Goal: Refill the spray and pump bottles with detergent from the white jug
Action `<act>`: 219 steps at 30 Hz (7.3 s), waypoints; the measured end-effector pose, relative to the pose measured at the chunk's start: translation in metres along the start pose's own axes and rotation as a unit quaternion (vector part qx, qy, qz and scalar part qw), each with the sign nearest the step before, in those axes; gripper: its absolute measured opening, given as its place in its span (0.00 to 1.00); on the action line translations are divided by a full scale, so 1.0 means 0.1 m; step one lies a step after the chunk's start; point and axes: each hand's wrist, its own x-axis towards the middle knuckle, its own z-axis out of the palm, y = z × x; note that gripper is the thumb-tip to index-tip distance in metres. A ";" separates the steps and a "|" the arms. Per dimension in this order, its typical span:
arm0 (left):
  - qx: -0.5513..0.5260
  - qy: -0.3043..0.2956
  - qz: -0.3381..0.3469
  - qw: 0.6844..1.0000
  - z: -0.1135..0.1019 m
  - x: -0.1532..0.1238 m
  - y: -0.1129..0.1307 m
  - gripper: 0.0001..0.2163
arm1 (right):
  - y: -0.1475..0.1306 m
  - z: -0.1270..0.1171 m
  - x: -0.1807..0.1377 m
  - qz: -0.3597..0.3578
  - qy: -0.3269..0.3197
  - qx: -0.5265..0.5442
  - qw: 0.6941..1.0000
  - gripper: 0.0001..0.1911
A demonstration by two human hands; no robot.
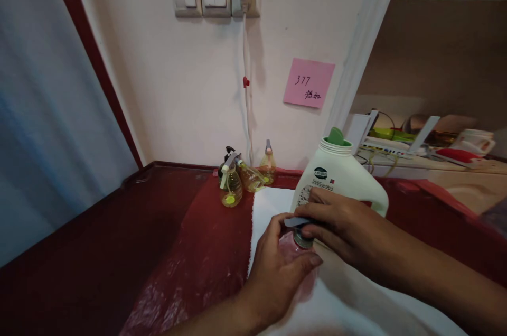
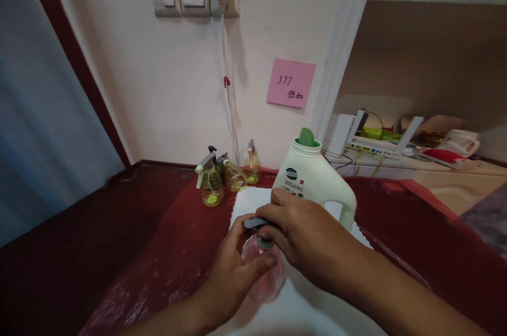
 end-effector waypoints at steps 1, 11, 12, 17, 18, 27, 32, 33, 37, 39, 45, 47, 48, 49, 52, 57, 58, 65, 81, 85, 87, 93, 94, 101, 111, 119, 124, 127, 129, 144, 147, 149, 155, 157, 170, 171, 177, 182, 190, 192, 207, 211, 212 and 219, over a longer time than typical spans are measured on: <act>-0.003 0.010 -0.006 1.000 0.02 0.02 0.02 0.20 | 0.00 0.00 0.00 0.002 -0.001 0.000 1.000 0.11; 0.056 0.017 0.013 0.998 -0.02 0.10 0.02 0.12 | 0.00 0.00 0.01 -0.013 -0.005 0.007 1.000 0.11; 0.056 -0.005 0.014 0.998 -0.07 0.12 0.02 0.11 | 0.00 0.00 0.01 -0.014 -0.007 0.007 1.000 0.11; 0.041 -0.136 -0.022 0.990 -0.26 0.20 0.09 0.08 | 0.01 0.01 0.00 -0.015 -0.007 -0.005 1.000 0.10; 0.043 -0.136 -0.023 0.989 -0.26 0.21 0.10 0.10 | 0.02 0.02 0.00 -0.015 -0.004 -0.004 1.000 0.10; -0.076 -0.037 -0.051 0.995 -0.04 0.14 -0.05 0.16 | 0.01 0.01 0.01 -0.007 -0.004 0.001 1.000 0.11; 0.050 -0.143 0.021 0.988 -0.28 0.26 -0.05 0.14 | 0.01 0.02 0.00 -0.016 -0.003 0.012 1.000 0.11; 0.063 -0.168 0.019 0.984 -0.32 0.28 -0.04 0.13 | 0.01 0.02 0.00 -0.018 -0.003 0.012 1.000 0.11; 0.031 -0.184 -0.031 0.982 -0.33 0.29 0.01 0.17 | 0.02 0.03 -0.01 -0.015 0.000 0.008 1.000 0.11; -0.005 -0.155 -0.056 0.986 -0.25 0.26 0.03 0.24 | 0.01 0.03 -0.01 -0.013 0.005 0.008 1.000 0.12; -0.054 -0.082 -0.057 0.994 -0.10 0.22 0.04 0.18 | 0.02 0.04 -0.03 -0.009 0.008 0.005 1.000 0.14; -0.049 -0.108 -0.045 0.992 -0.16 0.25 0.01 0.17 | 0.03 0.05 -0.02 -0.010 0.008 0.005 1.000 0.12; -0.038 -0.129 -0.044 0.990 -0.21 0.27 0.00 0.16 | 0.03 0.05 -0.02 -0.012 0.007 0.003 1.000 0.11; -0.024 -0.149 -0.045 0.988 -0.25 0.29 -0.02 0.15 | 0.03 0.05 -0.02 -0.012 0.006 0.001 1.000 0.11; 0.017 -0.188 -0.052 0.981 -0.34 0.31 -0.02 0.13 | 0.03 0.05 -0.01 -0.011 0.006 -0.005 1.000 0.10; -0.026 -0.148 -0.070 0.986 -0.21 0.25 0.07 0.24 | 0.03 0.05 -0.01 -0.016 0.011 -0.001 1.000 0.12; -0.032 -0.130 -0.073 0.988 -0.18 0.24 0.08 0.25 | 0.03 0.05 -0.02 -0.015 0.011 -0.005 1.000 0.13; -0.055 -0.100 -0.045 0.992 -0.17 0.25 0.00 0.17 | 0.04 0.05 -0.02 -0.015 0.010 -0.004 1.000 0.12; -0.022 -0.091 -0.052 0.994 -0.14 0.24 0.05 0.18 | 0.03 0.05 -0.01 -0.012 0.011 -0.002 1.000 0.13; 0.007 -0.138 -0.024 0.990 -0.24 0.29 0.00 0.17 | 0.02 0.05 -0.02 -0.008 0.001 0.001 1.000 0.11; 0.041 -0.163 -0.015 0.986 -0.31 0.31 -0.01 0.14 | 0.02 0.05 -0.03 -0.007 0.000 0.000 1.000 0.11; 0.093 -0.166 -0.026 0.981 -0.31 0.29 0.11 0.16 | 0.03 0.06 -0.04 -0.009 0.007 -0.002 1.000 0.11; 0.087 -0.155 -0.033 0.984 -0.28 0.28 0.14 0.19 | 0.03 0.06 -0.04 -0.008 0.007 -0.001 1.000 0.12; 0.020 -0.124 -0.042 0.991 -0.21 0.27 0.08 0.16 | 0.05 0.07 -0.03 -0.010 0.011 -0.002 1.000 0.12; 0.034 -0.187 -0.054 0.980 -0.29 0.29 0.10 0.21 | 0.00 0.04 -0.01 -0.005 0.009 -0.002 1.000 0.11; 0.002 -0.106 -0.057 0.993 -0.21 0.27 0.06 0.17 | 0.01 0.05 -0.03 0.002 0.009 -0.001 1.000 0.12; 0.023 -0.201 -0.071 0.977 -0.36 0.34 0.11 0.13 | 0.02 0.06 -0.03 0.000 0.012 0.005 1.000 0.10; 0.033 -0.209 -0.060 0.976 -0.34 0.33 0.18 0.18 | 0.02 0.06 -0.03 -0.004 0.015 0.008 1.000 0.11; 0.029 -0.188 -0.058 0.980 -0.29 0.30 0.21 0.24 | 0.02 0.05 -0.03 -0.003 0.013 0.007 1.000 0.13; 0.053 -0.092 -0.046 0.993 -0.21 0.26 0.06 0.19 | 0.04 0.06 -0.02 -0.004 0.017 0.011 1.000 0.13; 0.062 -0.097 -0.051 0.992 -0.20 0.26 0.10 0.21 | 0.02 0.06 -0.03 0.001 0.018 -0.002 1.000 0.12; 0.091 -0.112 -0.060 0.988 -0.22 0.28 0.16 0.25 | -0.01 0.05 -0.04 0.010 0.018 -0.015 1.000 0.13; 0.182 -0.209 -0.058 0.959 -0.59 0.35 0.56 0.47 | -0.06 -0.03 -0.10 0.008 0.032 -0.033 0.999 0.19; 0.221 -0.208 -0.092 0.948 -0.76 0.37 0.76 0.46 | -0.03 -0.09 -0.13 -0.007 0.080 -0.023 0.997 0.21; 0.223 -0.035 -0.017 0.974 -0.31 1.24 1.25 0.37 | 0.41 -0.70 0.23 0.156 0.312 0.137 0.927 0.44; 0.241 -0.043 -0.021 0.969 -0.27 1.30 1.24 0.39 | 0.44 -0.73 0.27 0.171 0.296 0.153 0.927 0.44; 0.311 -0.064 -0.041 0.947 -0.17 1.54 1.17 0.43 | 0.55 -0.82 0.37 0.227 0.264 0.216 0.912 0.45; 0.308 -0.085 -0.041 0.947 -0.16 1.39 1.18 0.43 | 0.45 -0.78 0.23 0.222 0.278 0.177 0.918 0.46; 0.213 -0.137 -0.056 0.966 -0.67 0.82 1.02 0.25 | -0.03 -0.30 -0.19 0.008 0.110 0.036 0.993 0.14; 0.211 -0.133 -0.096 0.964 -0.79 0.67 0.96 0.18 | -0.07 -0.18 -0.19 0.004 0.075 0.005 0.997 0.13; 0.111 -0.045 -0.081 0.990 -0.11 0.26 0.15 0.20 | 0.00 0.07 -0.08 0.004 0.079 0.035 0.996 0.10; 0.120 -0.047 -0.052 0.990 -0.14 0.28 0.13 0.16 | 0.01 0.08 -0.08 0.004 0.080 0.052 0.995 0.11; 0.117 -0.070 -0.041 0.990 -0.18 0.28 0.13 0.14 | 0.02 0.08 -0.08 0.002 0.079 0.055 0.995 0.11; 0.051 -0.181 -0.085 0.979 -0.31 0.27 0.15 0.18 | 0.03 0.09 -0.06 0.000 0.079 0.058 0.995 0.11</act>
